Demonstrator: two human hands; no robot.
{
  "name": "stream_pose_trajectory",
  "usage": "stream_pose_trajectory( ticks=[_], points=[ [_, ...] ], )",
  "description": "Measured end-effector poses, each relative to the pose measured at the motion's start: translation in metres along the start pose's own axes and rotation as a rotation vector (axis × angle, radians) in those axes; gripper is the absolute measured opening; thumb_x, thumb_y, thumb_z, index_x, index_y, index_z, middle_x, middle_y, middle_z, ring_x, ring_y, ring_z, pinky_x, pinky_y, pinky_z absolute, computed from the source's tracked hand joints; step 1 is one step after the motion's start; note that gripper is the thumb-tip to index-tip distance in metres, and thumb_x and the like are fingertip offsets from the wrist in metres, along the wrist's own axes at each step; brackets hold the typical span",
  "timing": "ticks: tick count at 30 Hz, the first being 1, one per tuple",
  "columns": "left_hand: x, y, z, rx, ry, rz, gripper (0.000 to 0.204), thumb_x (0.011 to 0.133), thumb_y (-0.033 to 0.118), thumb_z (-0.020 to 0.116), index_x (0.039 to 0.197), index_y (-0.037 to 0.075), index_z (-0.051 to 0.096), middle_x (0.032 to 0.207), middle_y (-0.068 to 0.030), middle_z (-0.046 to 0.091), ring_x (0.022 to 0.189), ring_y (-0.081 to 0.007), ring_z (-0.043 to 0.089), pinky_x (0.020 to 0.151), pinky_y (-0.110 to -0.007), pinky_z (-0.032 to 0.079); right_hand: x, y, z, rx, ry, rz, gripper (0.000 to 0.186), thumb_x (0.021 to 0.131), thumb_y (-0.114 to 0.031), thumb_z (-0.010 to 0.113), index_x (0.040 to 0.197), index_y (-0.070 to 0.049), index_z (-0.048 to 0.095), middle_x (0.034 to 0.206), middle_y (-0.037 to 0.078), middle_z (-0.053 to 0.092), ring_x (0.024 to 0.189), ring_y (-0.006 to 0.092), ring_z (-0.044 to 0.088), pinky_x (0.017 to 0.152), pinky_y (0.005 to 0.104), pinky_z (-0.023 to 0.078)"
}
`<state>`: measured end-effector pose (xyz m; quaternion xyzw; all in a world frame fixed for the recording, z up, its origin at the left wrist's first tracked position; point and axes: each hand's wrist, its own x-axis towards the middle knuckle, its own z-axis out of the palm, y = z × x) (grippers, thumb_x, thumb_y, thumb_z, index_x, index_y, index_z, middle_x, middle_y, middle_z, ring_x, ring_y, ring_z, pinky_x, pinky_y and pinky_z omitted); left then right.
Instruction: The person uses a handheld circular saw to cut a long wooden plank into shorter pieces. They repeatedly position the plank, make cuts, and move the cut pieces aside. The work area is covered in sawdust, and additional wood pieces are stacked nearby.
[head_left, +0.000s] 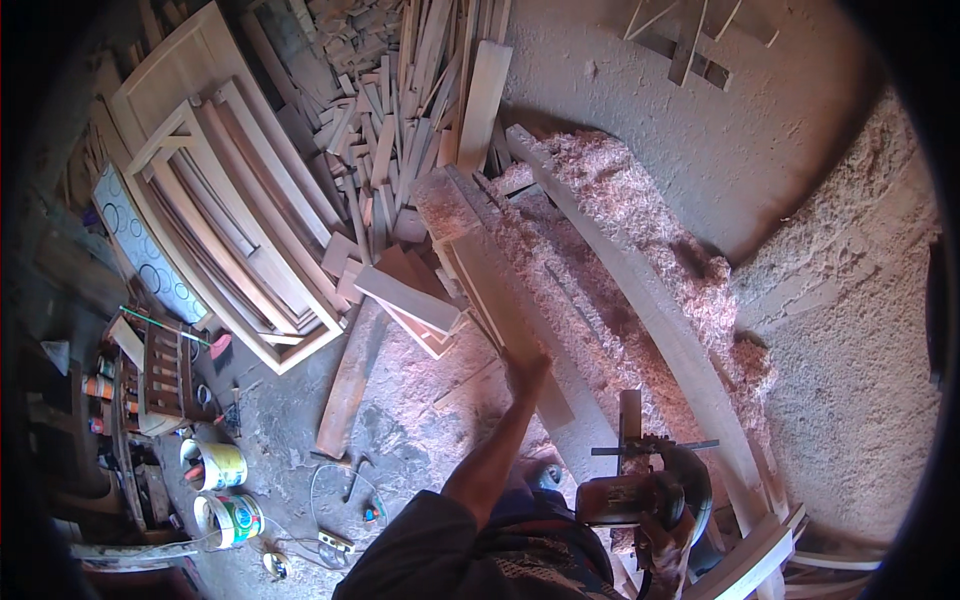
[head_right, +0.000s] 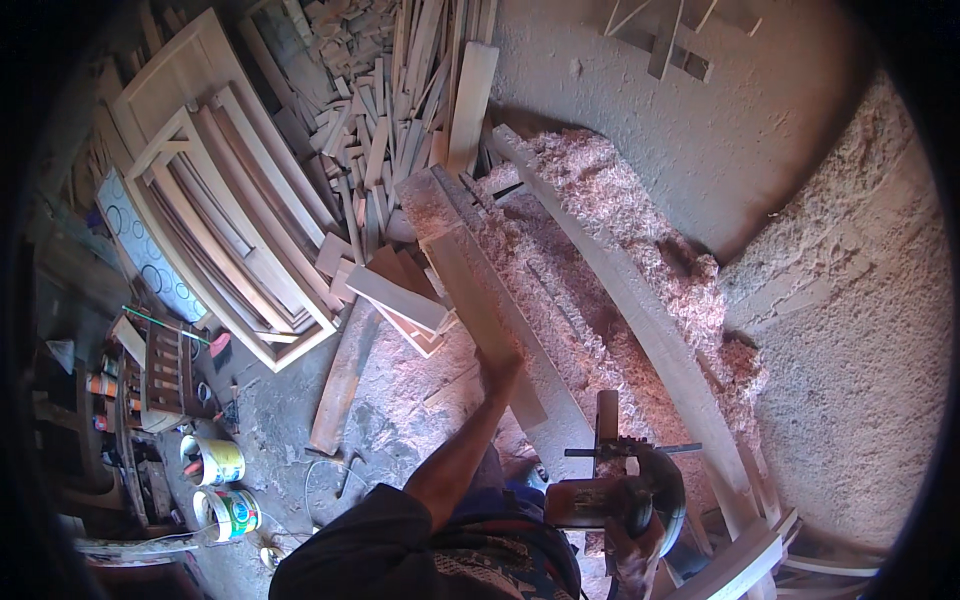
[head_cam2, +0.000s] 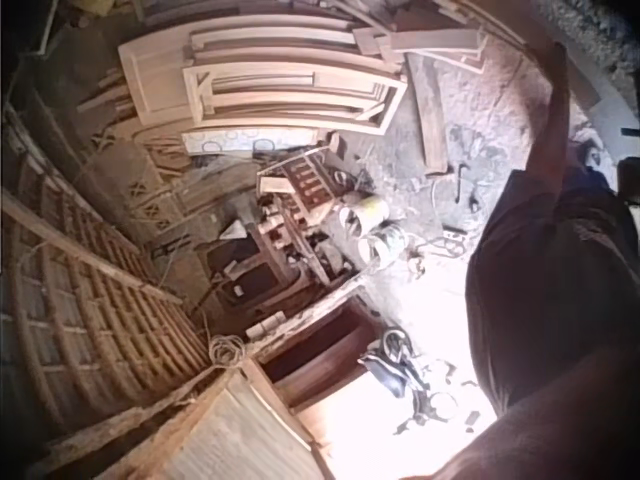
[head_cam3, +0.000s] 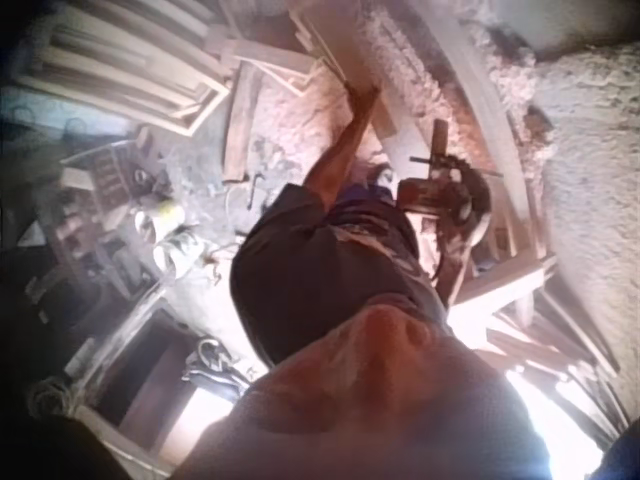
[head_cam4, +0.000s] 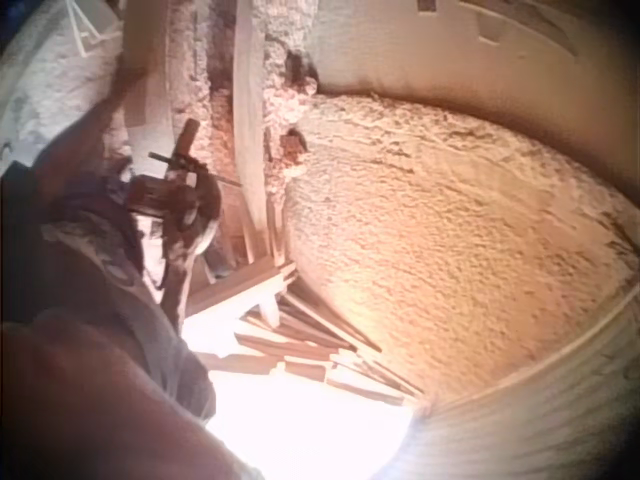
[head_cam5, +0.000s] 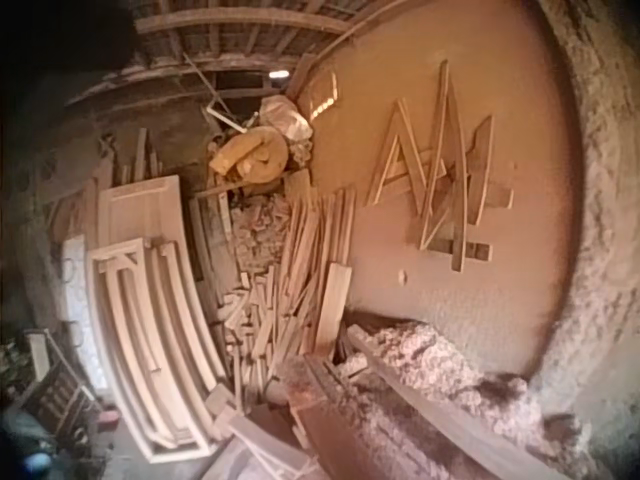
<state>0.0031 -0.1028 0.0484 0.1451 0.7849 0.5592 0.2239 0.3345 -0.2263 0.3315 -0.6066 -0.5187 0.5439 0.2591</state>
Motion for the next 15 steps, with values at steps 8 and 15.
stream_pose_trajectory(
  ticks=[8, 15],
  points=[
    [0.086, 0.008, 0.019, 0.007, -0.043, -0.004, 0.108, 0.074, 0.032, 0.084, 0.153, -0.007, 0.022, 0.129, -0.0311, 0.059, 0.115, -0.0429, 0.064, 0.101, -0.050, 0.052, 0.027, -0.010, -0.009, -0.160, -0.091, -0.162, 0.054, 0.076, -0.008, 0.073, 0.129, 0.002, 0.067, 0.114, 0.015, 0.073, 0.097, 0.0228, 0.071, 0.088, 0.0357, 0.055],
    [0.137, 0.003, -0.018, 0.095, -0.191, 0.087, 0.108, 0.087, 0.050, 0.076, 0.158, -0.010, 0.021, 0.150, -0.0366, 0.043, 0.139, -0.0433, 0.048, 0.115, -0.045, 0.041, 0.056, -0.035, 0.019, -0.529, -0.258, -0.585, 0.051, 0.079, -0.012, 0.082, 0.125, 0.003, 0.065, 0.102, 0.019, 0.071, 0.084, 0.0312, 0.073, 0.071, 0.0407, 0.058]
  ],
)
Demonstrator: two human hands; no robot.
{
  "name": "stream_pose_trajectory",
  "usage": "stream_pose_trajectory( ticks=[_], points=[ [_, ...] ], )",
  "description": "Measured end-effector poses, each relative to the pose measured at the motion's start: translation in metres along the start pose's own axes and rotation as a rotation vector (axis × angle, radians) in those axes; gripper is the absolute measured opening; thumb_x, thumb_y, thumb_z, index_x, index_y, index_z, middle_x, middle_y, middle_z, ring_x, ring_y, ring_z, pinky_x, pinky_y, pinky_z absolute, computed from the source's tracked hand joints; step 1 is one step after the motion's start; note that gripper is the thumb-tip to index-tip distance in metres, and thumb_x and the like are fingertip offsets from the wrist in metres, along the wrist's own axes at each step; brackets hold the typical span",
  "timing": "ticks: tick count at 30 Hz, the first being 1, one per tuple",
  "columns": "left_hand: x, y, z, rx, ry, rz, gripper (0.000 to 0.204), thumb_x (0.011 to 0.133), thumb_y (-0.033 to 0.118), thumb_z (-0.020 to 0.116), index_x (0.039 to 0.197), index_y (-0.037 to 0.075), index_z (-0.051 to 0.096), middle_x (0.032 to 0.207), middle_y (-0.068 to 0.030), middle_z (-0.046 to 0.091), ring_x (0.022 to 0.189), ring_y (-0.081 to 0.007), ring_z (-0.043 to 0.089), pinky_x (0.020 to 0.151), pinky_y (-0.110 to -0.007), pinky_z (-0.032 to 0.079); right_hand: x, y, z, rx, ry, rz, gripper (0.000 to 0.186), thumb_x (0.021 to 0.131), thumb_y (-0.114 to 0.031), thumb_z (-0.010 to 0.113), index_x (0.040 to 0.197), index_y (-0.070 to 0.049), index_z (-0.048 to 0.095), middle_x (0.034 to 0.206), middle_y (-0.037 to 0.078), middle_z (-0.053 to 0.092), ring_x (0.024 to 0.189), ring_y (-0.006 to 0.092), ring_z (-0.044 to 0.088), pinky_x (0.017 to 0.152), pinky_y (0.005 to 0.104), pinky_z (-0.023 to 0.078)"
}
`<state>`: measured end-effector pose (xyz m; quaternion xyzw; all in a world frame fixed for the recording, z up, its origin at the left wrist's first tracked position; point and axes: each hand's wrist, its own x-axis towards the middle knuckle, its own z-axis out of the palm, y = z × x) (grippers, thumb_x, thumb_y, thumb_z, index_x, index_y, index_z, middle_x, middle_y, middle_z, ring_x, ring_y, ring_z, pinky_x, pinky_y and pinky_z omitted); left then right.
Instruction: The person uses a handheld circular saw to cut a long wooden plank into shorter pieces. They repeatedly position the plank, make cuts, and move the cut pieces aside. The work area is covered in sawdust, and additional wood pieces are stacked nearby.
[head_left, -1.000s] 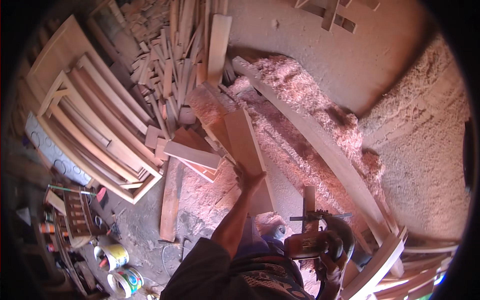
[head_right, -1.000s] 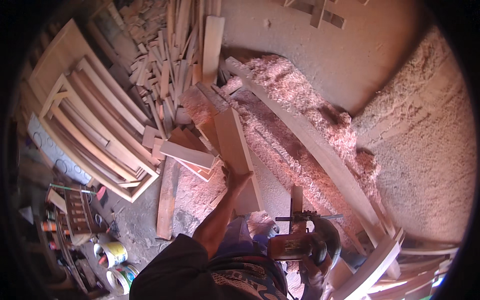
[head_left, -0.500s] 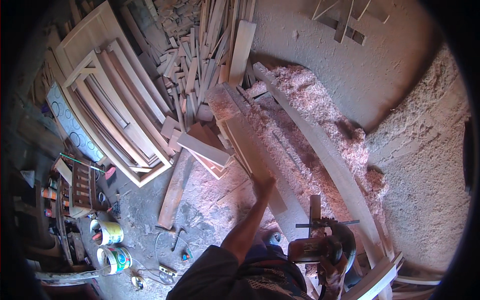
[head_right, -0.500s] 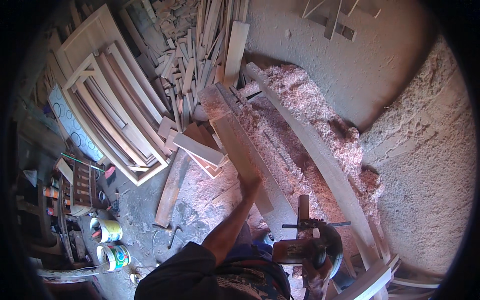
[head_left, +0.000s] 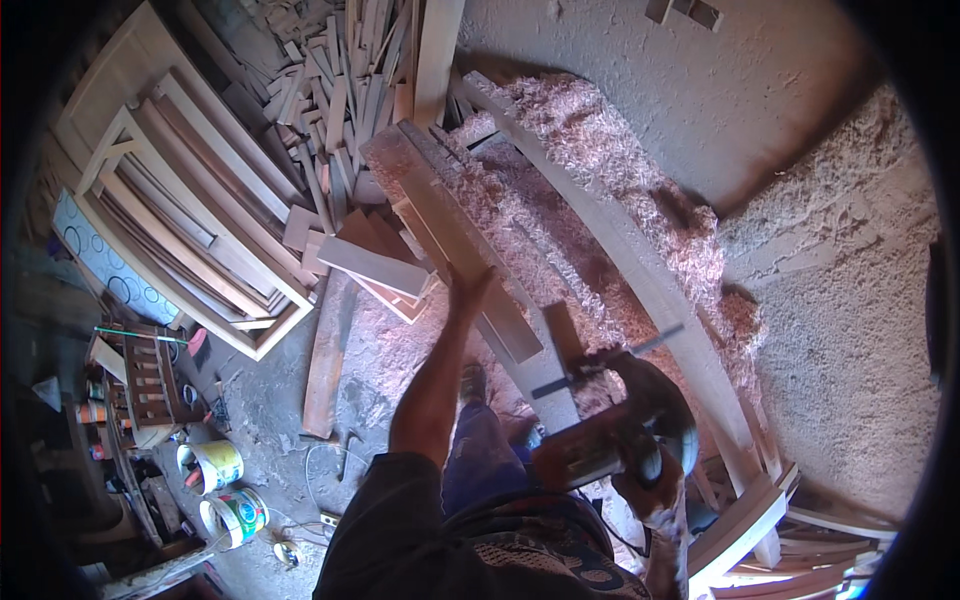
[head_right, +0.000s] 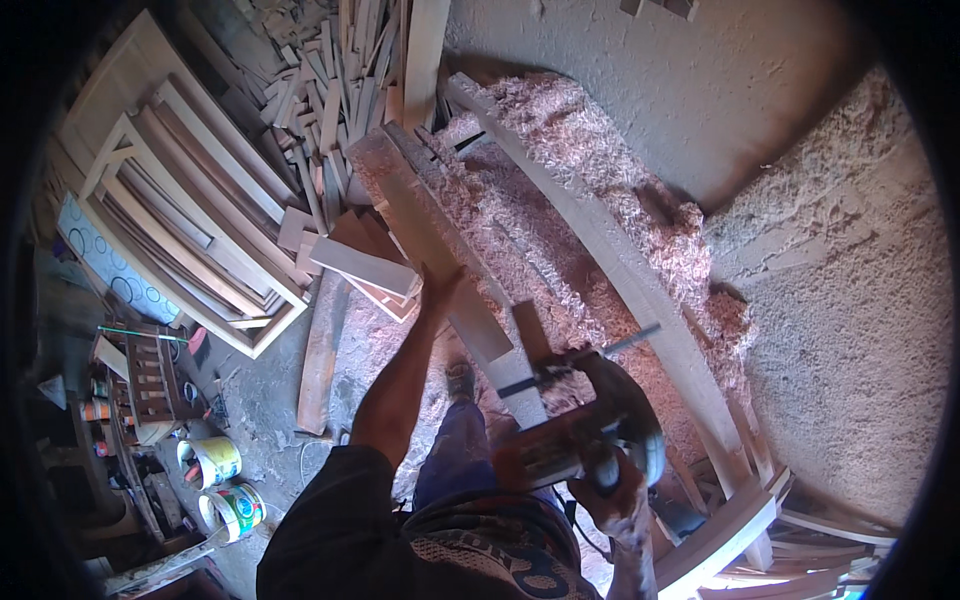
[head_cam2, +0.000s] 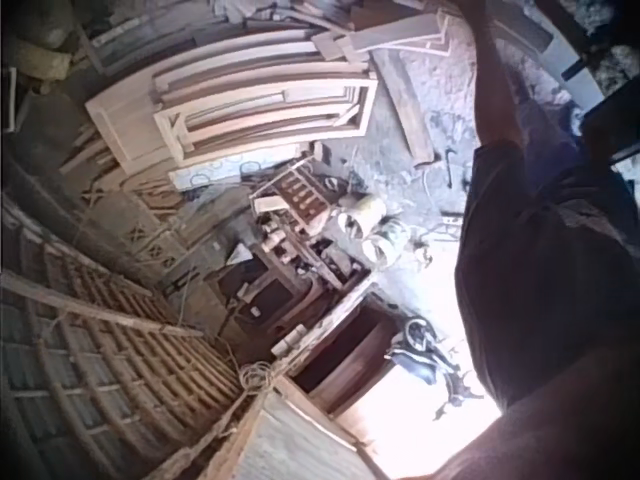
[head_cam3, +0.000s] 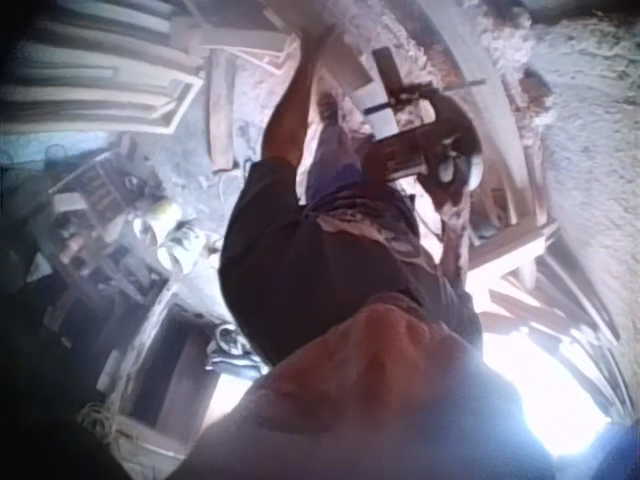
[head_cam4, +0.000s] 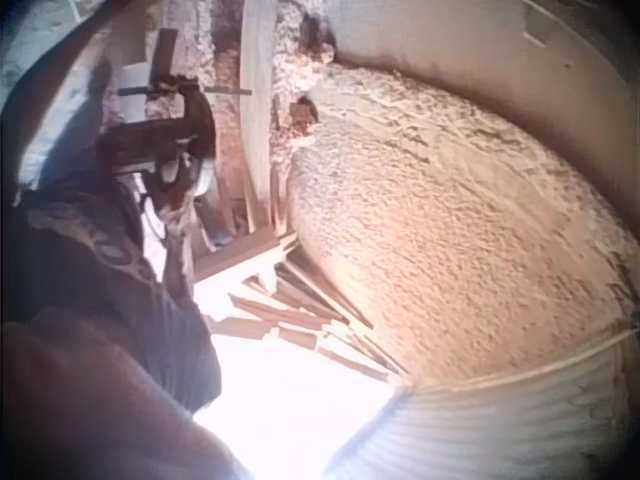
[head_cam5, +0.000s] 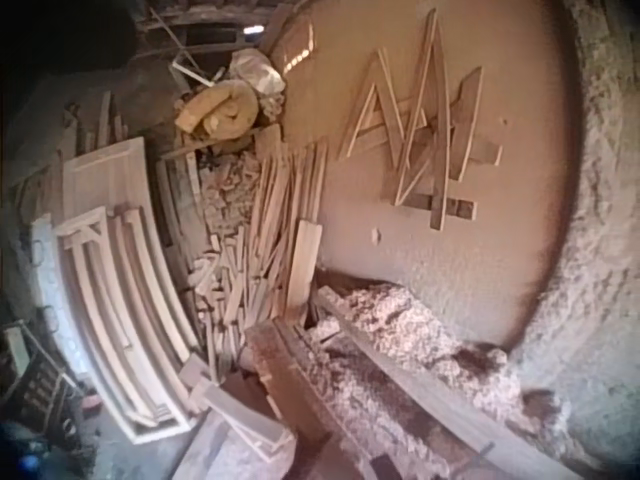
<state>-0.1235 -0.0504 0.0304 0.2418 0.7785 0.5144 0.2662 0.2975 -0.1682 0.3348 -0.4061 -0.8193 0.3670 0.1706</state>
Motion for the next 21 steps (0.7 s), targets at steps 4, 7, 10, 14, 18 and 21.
stream_pose_trajectory(
  ticks=[4, 7, 10, 14, 18, 21],
  points=[
    [-0.004, 0.032, -0.037, -0.091, -0.032, 0.075, 0.070, 0.103, 0.034, 0.058, 0.156, -0.006, 0.034, 0.157, -0.0331, 0.039, 0.148, -0.0457, 0.037, 0.121, -0.045, 0.034, 0.019, -0.007, 0.015, 0.063, -0.021, -0.004, 0.052, 0.081, -0.016, 0.083, 0.127, 0.001, 0.065, 0.106, 0.020, 0.075, 0.094, 0.0274, 0.076, 0.078, 0.0403, 0.060],
    [-0.002, 0.053, -0.097, 0.369, -0.132, 0.571, 0.066, 0.095, 0.015, 0.058, 0.157, 0.002, 0.038, 0.160, -0.0254, 0.040, 0.150, -0.0410, 0.036, 0.124, -0.045, 0.030, 0.046, -0.036, 0.031, 0.387, -0.195, 0.386, 0.058, 0.083, -0.020, 0.084, 0.132, 0.000, 0.063, 0.108, 0.021, 0.076, 0.099, 0.0290, 0.076, 0.083, 0.0400, 0.060],
    [-0.018, 0.108, -0.133, 0.908, -0.451, 0.850, 0.077, 0.086, 0.009, 0.062, 0.159, 0.008, 0.037, 0.165, -0.0207, 0.034, 0.155, -0.0359, 0.029, 0.125, -0.048, 0.027, 0.058, -0.039, 0.056, 0.271, -0.162, 0.249, 0.059, 0.084, -0.022, 0.084, 0.134, -0.001, 0.062, 0.106, 0.020, 0.077, 0.100, 0.0306, 0.076, 0.084, 0.0407, 0.060],
    [-0.024, 0.104, -0.117, 1.212, -0.803, 0.983, 0.097, 0.079, 0.031, 0.081, 0.161, 0.010, 0.033, 0.169, -0.0177, 0.026, 0.157, -0.0410, 0.019, 0.126, -0.057, 0.022, 0.074, -0.040, 0.071, 0.300, -0.226, 0.318, 0.058, 0.086, -0.025, 0.081, 0.137, -0.003, 0.061, 0.106, 0.023, 0.076, 0.100, 0.0330, 0.076, 0.084, 0.0418, 0.060],
    [-0.007, 0.066, -0.092, 1.141, -0.735, 1.204, 0.104, 0.068, 0.049, 0.087, 0.151, 0.002, 0.044, 0.160, -0.0205, 0.039, 0.152, -0.0402, 0.032, 0.126, -0.051, 0.028, 0.077, -0.043, 0.081, 0.283, -0.243, 0.380, 0.058, 0.087, -0.028, 0.080, 0.138, -0.008, 0.062, 0.106, 0.023, 0.076, 0.100, 0.0346, 0.076, 0.084, 0.0425, 0.060],
    [-0.002, 0.068, -0.087, 1.102, -0.687, 1.318, 0.100, 0.065, 0.047, 0.089, 0.143, -0.002, 0.051, 0.153, -0.0215, 0.047, 0.146, -0.0381, 0.040, 0.124, -0.046, 0.033, 0.078, -0.044, 0.083, 0.282, -0.247, 0.414, 0.059, 0.087, -0.030, 0.081, 0.139, -0.009, 0.062, 0.107, 0.023, 0.076, 0.101, 0.0352, 0.076, 0.085, 0.0432, 0.060]
  ],
)
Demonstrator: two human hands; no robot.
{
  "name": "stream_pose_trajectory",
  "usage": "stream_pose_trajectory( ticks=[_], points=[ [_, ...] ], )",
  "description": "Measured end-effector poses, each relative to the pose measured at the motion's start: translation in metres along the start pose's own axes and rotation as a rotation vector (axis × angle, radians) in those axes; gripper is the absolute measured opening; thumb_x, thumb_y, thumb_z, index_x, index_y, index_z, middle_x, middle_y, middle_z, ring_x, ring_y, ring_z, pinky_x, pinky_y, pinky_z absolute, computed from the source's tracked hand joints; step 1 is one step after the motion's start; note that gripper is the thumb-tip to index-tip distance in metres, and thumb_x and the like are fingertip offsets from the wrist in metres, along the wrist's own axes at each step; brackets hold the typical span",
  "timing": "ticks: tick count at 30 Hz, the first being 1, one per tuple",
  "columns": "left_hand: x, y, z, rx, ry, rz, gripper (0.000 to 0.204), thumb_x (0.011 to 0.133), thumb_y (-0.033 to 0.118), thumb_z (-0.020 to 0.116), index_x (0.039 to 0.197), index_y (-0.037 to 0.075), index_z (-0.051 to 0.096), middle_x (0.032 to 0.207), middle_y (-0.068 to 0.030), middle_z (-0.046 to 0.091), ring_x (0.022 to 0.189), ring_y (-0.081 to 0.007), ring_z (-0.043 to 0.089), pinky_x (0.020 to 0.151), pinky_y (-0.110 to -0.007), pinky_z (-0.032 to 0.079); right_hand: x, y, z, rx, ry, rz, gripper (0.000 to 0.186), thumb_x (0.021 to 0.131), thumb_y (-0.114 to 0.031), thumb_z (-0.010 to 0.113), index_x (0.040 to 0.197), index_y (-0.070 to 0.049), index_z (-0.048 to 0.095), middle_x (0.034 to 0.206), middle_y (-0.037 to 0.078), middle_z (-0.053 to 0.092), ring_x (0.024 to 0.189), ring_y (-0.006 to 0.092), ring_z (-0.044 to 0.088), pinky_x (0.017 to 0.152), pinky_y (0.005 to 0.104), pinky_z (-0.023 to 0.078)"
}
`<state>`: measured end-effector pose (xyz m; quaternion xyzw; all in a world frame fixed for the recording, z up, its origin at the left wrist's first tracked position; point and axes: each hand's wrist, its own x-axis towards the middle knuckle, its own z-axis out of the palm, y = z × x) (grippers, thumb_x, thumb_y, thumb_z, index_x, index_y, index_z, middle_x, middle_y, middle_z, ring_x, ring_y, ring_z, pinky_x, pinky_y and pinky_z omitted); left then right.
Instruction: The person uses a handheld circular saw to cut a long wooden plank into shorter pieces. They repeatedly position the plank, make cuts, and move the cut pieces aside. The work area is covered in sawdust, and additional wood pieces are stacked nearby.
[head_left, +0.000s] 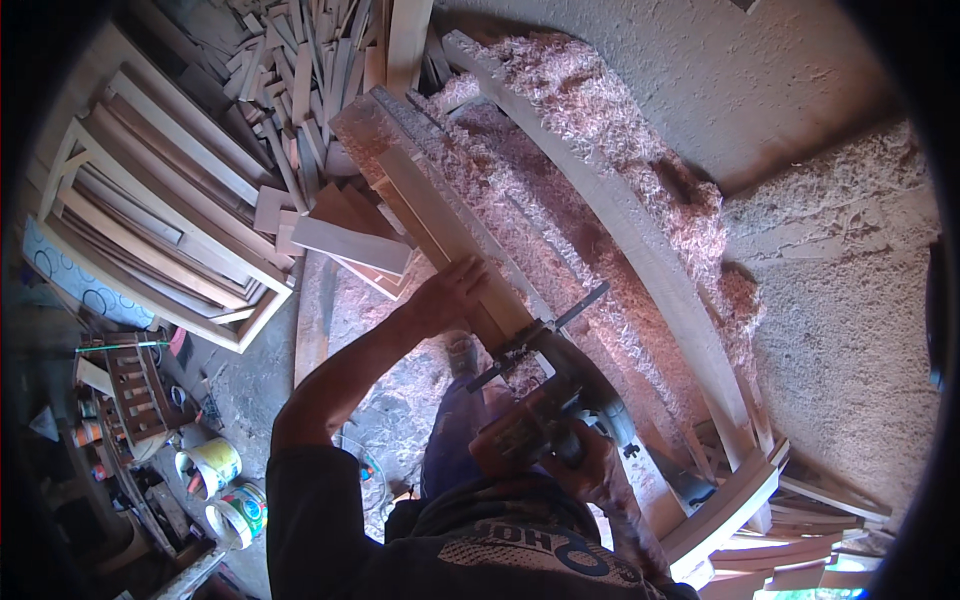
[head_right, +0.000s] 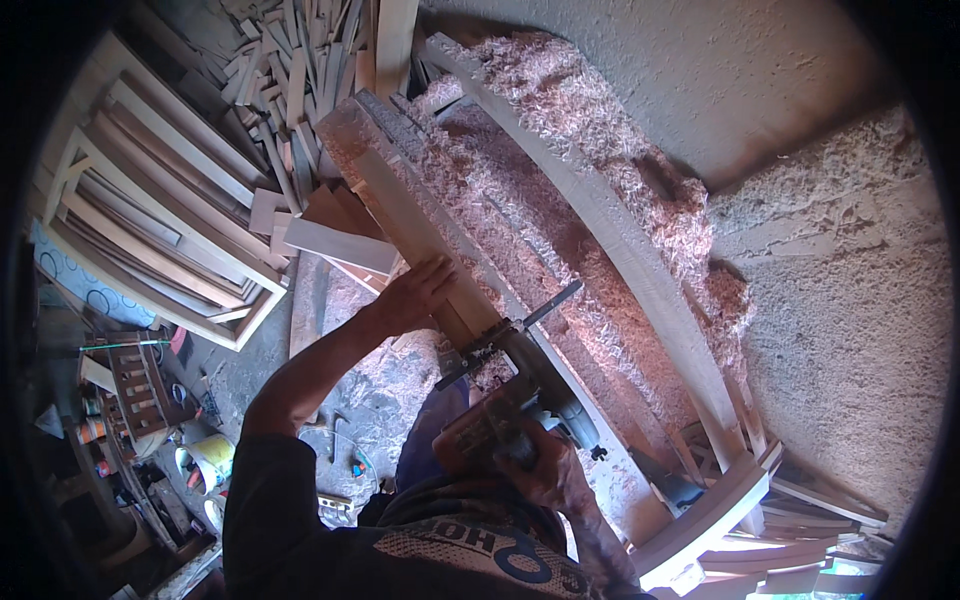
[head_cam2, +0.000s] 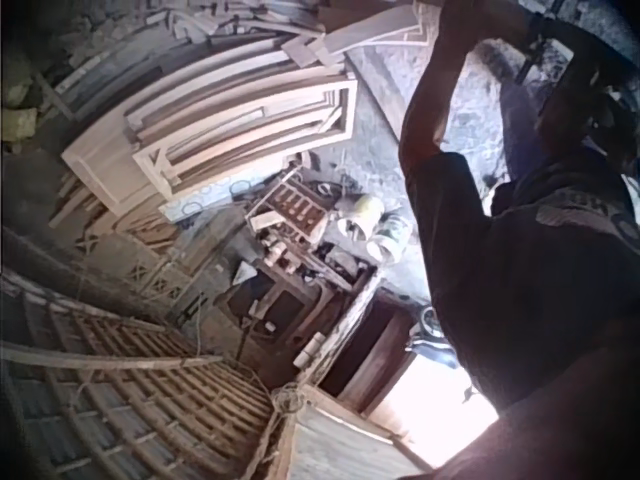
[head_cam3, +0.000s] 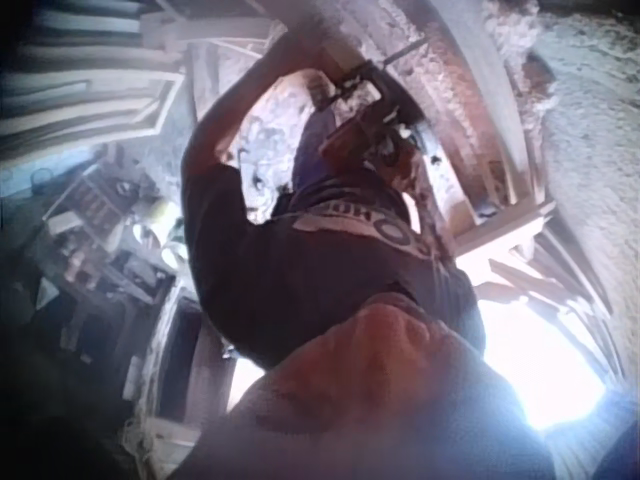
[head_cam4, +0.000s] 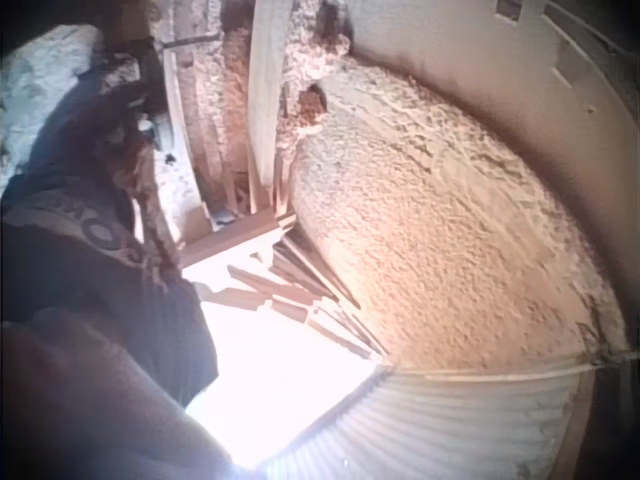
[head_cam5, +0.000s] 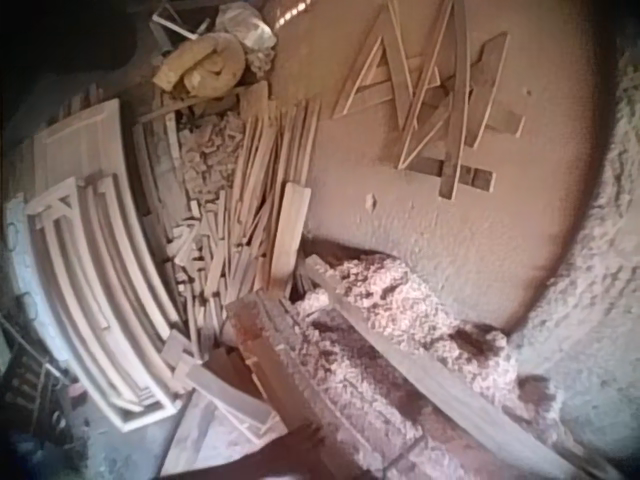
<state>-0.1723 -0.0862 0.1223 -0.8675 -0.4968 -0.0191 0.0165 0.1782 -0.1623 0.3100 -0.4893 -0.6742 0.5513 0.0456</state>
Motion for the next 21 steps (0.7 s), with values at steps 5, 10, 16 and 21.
stream_pose_trajectory(
  ticks=[5, 10, 16, 21],
  points=[
    [0.000, -0.004, -0.001, -0.003, 0.020, 0.006, 0.094, 0.066, 0.040, 0.088, 0.142, -0.002, 0.053, 0.151, -0.0202, 0.050, 0.145, -0.0372, 0.043, 0.123, -0.044, 0.036, 0.004, -0.002, -0.001, 0.002, -0.050, 0.001, 0.063, 0.087, -0.033, 0.082, 0.140, -0.008, 0.060, 0.110, 0.022, 0.076, 0.104, 0.0359, 0.075, 0.089, 0.0441, 0.059],
    [-0.004, -0.005, 0.007, 0.062, 0.043, 0.005, 0.071, 0.079, 0.027, 0.075, 0.141, -0.001, 0.055, 0.150, -0.0178, 0.052, 0.145, -0.0358, 0.044, 0.123, -0.043, 0.037, 0.008, -0.002, -0.003, 0.013, -0.127, -0.018, 0.065, 0.087, -0.031, 0.082, 0.140, -0.003, 0.058, 0.114, 0.023, 0.074, 0.109, 0.0359, 0.073, 0.093, 0.0440, 0.058],
    [-0.003, -0.006, 0.015, 0.037, 0.034, -0.017, 0.058, 0.086, 0.020, 0.065, 0.141, 0.000, 0.056, 0.151, -0.0161, 0.053, 0.144, -0.0342, 0.046, 0.124, -0.042, 0.037, 0.010, 0.003, -0.003, -0.022, -0.116, -0.081, 0.060, 0.087, -0.024, 0.079, 0.138, -0.002, 0.058, 0.115, 0.025, 0.074, 0.110, 0.0370, 0.073, 0.092, 0.0437, 0.058],
    [-0.002, -0.010, 0.018, 0.047, 0.081, 0.004, 0.052, 0.089, 0.018, 0.061, 0.139, 0.003, 0.059, 0.149, -0.0131, 0.056, 0.143, -0.0302, 0.048, 0.124, -0.041, 0.035, 0.014, 0.001, 0.000, -0.103, -0.089, -0.064, 0.058, 0.087, -0.020, 0.076, 0.139, -0.002, 0.058, 0.112, 0.025, 0.074, 0.109, 0.0382, 0.073, 0.091, 0.0438, 0.058]
  ],
)
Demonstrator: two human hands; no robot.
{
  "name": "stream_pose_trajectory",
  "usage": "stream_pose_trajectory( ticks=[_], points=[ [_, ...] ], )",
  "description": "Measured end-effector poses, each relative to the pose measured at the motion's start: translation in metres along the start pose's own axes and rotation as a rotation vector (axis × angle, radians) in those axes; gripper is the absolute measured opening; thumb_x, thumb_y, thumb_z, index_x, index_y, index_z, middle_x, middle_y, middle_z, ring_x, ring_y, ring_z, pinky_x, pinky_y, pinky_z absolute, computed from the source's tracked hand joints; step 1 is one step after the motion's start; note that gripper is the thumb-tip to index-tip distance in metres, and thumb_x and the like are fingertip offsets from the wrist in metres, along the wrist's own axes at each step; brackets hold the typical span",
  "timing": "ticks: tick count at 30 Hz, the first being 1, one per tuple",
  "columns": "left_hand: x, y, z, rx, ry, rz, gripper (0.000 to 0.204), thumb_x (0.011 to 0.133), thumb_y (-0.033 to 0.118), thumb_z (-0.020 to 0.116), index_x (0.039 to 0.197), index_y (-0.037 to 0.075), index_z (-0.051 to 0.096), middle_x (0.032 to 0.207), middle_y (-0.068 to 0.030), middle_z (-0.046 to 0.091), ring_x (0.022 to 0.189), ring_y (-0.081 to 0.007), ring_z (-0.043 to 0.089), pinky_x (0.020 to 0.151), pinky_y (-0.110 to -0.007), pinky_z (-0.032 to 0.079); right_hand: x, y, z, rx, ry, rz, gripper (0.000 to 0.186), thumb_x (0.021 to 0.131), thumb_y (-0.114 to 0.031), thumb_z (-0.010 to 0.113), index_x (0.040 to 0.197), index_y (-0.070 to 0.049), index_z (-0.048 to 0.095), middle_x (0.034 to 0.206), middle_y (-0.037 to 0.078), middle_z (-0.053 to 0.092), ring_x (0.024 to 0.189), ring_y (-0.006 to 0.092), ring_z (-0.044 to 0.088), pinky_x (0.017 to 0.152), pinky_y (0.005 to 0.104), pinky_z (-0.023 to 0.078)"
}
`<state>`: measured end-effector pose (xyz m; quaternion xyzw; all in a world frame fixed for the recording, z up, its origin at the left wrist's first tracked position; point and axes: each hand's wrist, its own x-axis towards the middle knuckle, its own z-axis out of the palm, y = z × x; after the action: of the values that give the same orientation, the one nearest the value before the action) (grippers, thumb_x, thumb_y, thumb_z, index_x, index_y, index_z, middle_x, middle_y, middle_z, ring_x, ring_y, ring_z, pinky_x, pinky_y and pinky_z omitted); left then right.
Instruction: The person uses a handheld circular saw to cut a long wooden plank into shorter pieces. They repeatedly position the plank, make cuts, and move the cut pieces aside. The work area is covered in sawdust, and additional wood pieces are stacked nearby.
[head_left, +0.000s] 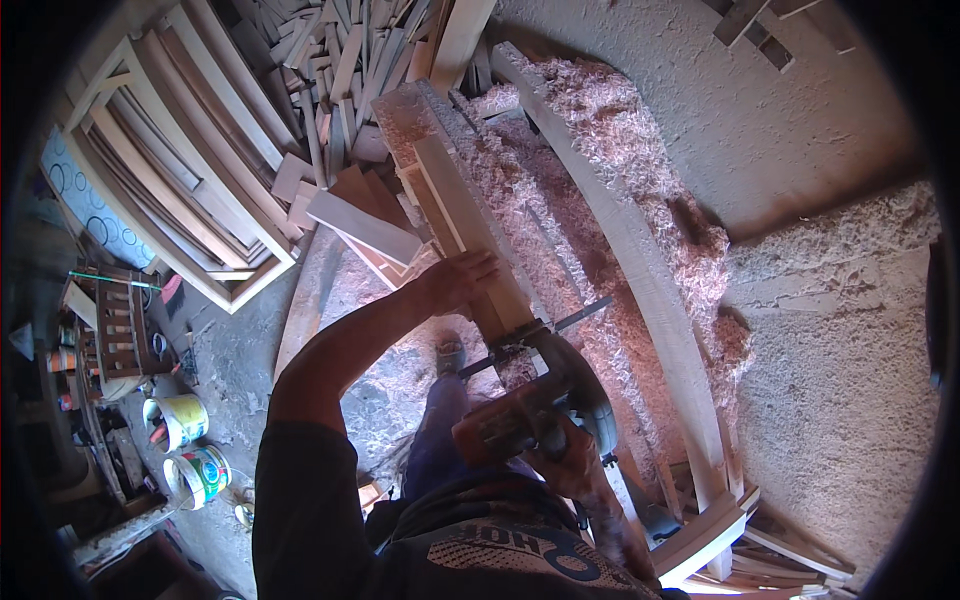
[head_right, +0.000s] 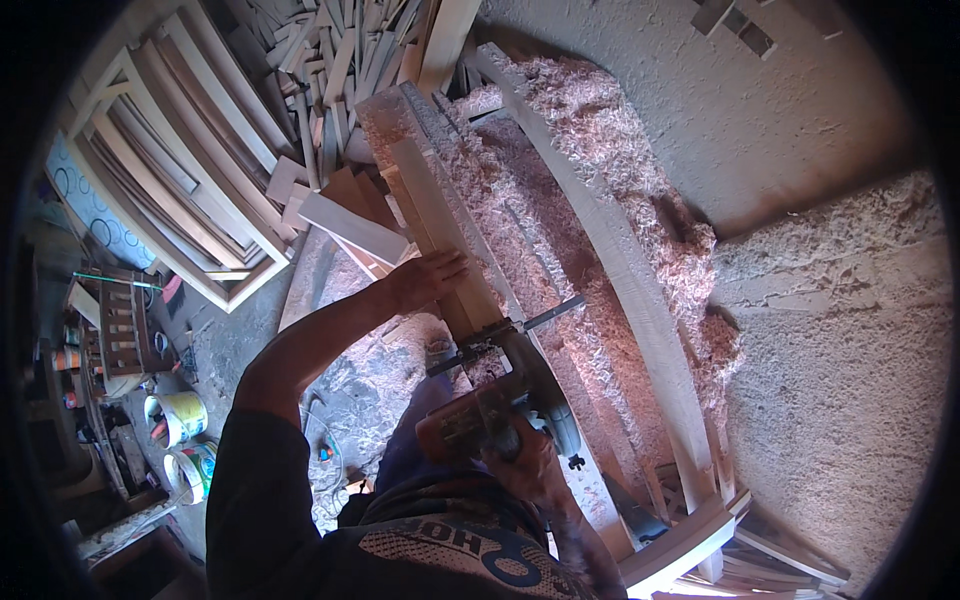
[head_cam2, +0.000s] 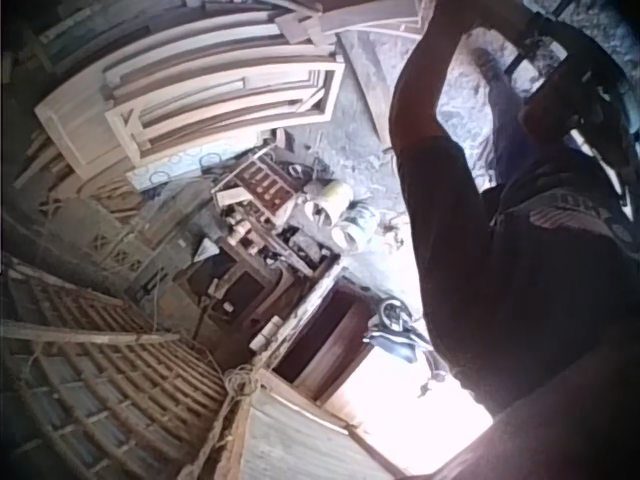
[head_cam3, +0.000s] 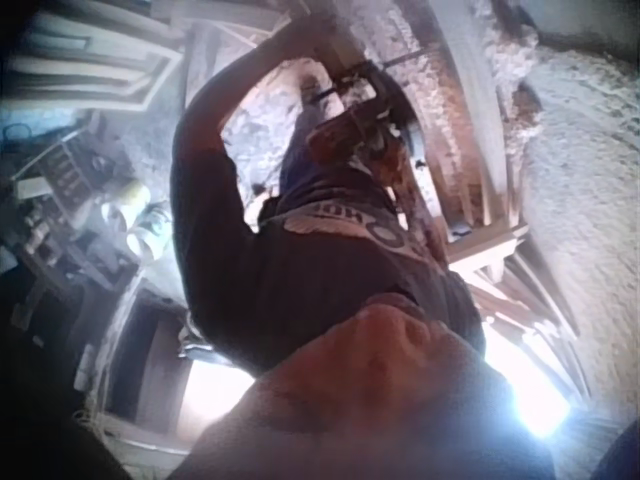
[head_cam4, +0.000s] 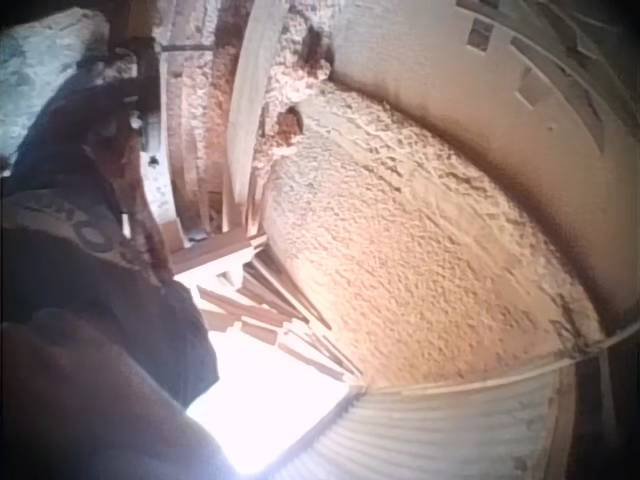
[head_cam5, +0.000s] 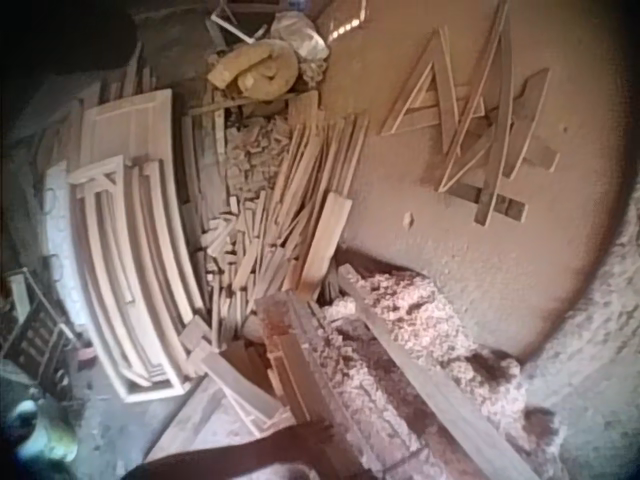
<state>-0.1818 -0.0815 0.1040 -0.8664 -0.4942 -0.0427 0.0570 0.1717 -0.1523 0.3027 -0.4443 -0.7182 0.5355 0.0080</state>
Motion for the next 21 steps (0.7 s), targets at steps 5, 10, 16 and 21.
stream_pose_trajectory(
  ticks=[5, 10, 16, 21],
  points=[
    [-0.004, -0.028, 0.009, -0.001, -0.029, 0.021, 0.059, 0.086, 0.023, 0.066, 0.141, 0.003, 0.057, 0.152, -0.0122, 0.053, 0.145, -0.0284, 0.047, 0.123, -0.041, 0.036, 0.024, -0.011, 0.004, 0.019, -0.024, 0.042, 0.058, 0.087, -0.021, 0.077, 0.138, -0.001, 0.058, 0.111, 0.026, 0.074, 0.108, 0.0385, 0.073, 0.091, 0.0436, 0.058],
    [-0.006, -0.070, 0.001, -0.018, -0.108, -0.025, 0.060, 0.087, 0.025, 0.066, 0.142, 0.003, 0.056, 0.152, -0.0115, 0.054, 0.144, -0.0279, 0.047, 0.123, -0.041, 0.035, 0.063, -0.036, 0.002, 0.044, -0.033, 0.032, 0.059, 0.086, -0.021, 0.077, 0.138, -0.002, 0.057, 0.110, 0.025, 0.074, 0.107, 0.0372, 0.073, 0.091, 0.0437, 0.058],
    [-0.010, -0.122, -0.002, -0.006, -0.128, -0.048, 0.071, 0.079, 0.029, 0.076, 0.142, 0.003, 0.056, 0.152, -0.0106, 0.054, 0.144, -0.0277, 0.047, 0.123, -0.041, 0.035, 0.112, -0.060, 0.007, 0.047, -0.027, -0.018, 0.059, 0.085, -0.021, 0.079, 0.137, -0.002, 0.057, 0.110, 0.026, 0.074, 0.107, 0.0386, 0.073, 0.091, 0.0444, 0.058],
    [-0.019, -0.154, -0.011, 0.045, -0.153, -0.215, 0.078, 0.078, 0.036, 0.083, 0.145, 0.006, 0.056, 0.151, -0.0094, 0.056, 0.143, -0.0268, 0.049, 0.120, -0.042, 0.037, 0.154, -0.084, 0.013, 0.016, -0.015, -0.031, 0.060, 0.083, -0.021, 0.080, 0.135, -0.002, 0.059, 0.113, 0.027, 0.073, 0.110, 0.0409, 0.071, 0.094, 0.0466, 0.056]
  ],
)
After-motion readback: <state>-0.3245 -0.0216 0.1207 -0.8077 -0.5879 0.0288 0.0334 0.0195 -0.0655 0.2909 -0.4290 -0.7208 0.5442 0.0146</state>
